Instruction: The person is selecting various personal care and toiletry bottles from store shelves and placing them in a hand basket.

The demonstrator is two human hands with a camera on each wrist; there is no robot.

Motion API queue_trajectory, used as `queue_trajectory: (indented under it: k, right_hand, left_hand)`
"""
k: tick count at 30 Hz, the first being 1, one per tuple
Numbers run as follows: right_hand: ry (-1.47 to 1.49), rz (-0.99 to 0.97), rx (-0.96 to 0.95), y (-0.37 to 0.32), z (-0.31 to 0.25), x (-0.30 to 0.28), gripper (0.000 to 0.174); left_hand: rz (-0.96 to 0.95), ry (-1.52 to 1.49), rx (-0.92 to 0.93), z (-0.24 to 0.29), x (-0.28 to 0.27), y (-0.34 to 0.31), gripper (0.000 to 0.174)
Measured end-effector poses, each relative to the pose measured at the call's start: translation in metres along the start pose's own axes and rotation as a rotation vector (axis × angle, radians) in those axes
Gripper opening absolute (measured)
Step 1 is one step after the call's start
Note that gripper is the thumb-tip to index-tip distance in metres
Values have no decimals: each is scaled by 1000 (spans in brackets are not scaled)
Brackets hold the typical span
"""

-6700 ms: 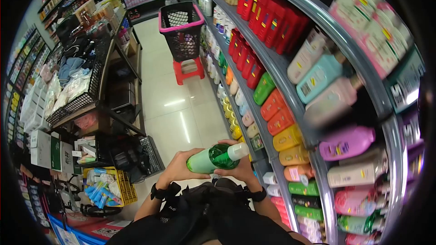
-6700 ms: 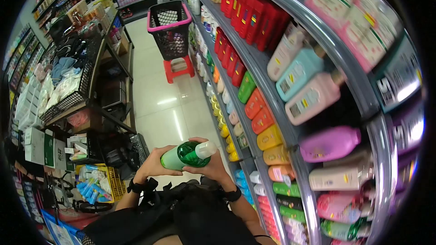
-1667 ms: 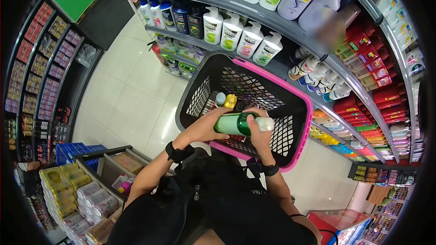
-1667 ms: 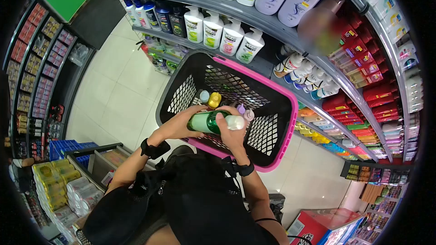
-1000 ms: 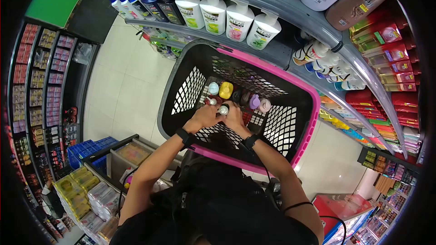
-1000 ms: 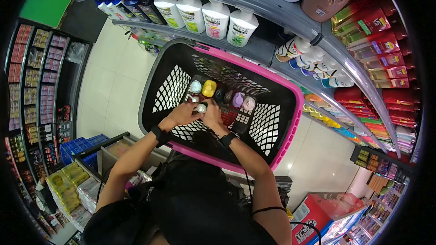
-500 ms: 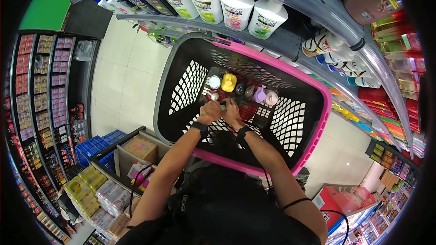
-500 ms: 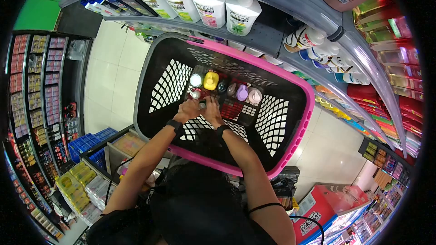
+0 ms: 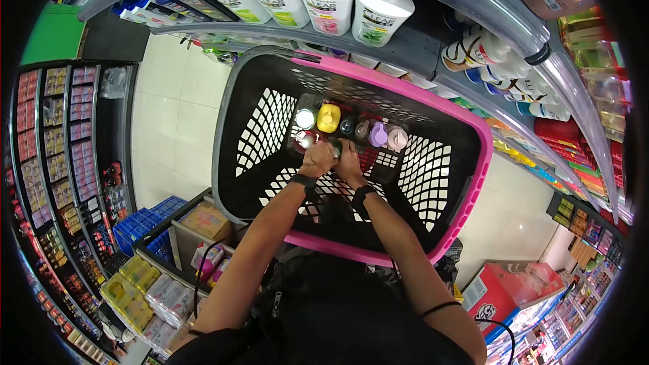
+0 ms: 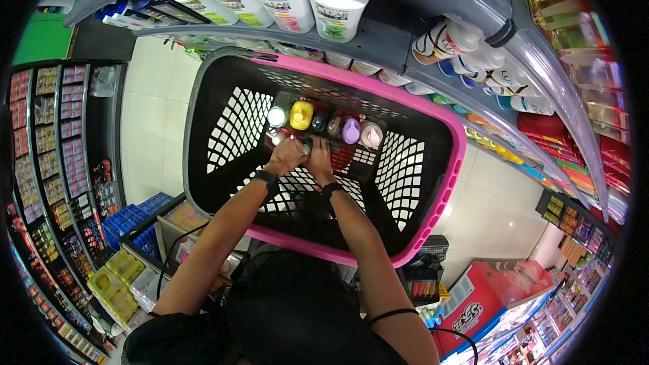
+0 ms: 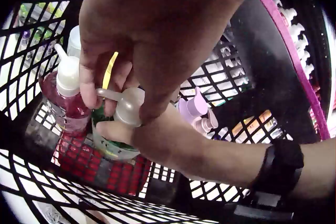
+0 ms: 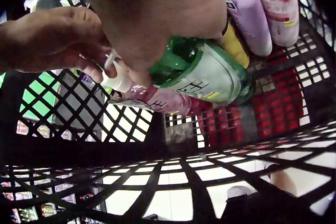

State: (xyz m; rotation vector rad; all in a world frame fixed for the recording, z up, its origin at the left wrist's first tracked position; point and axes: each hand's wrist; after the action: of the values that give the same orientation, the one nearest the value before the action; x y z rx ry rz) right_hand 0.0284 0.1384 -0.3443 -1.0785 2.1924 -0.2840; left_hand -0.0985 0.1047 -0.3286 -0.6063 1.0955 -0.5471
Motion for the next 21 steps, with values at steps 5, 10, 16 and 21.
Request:
queue_trajectory:
  k: [5,10,16,21]
  right_hand:
    - [66,13,78,-7,7,-5,73]
    - [40,-45,111,-13,20,1,87]
    - [7,-191,286,-16,-4,-19,84]
    - [-20,-194,252,-29,-34,-46,70]
  left_hand:
    - [-43,4,-78,16,-15,4,40]
    - [12,-114,-121,23,-17,2,36]
    - [-56,-191,-19,20,-35,-24,39]
    - [-50,-270,50,8,-58,-57,34]
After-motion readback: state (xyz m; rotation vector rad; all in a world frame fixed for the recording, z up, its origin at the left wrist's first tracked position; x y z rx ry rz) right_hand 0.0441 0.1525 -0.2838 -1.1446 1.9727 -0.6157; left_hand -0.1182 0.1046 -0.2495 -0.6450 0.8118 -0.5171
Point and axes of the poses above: each hand's wrist, its own y-axis towards the middle knuckle, its own x-axis out of the palm, z = x × y, and after that the axes turned 14 degrees about -z, right-handed
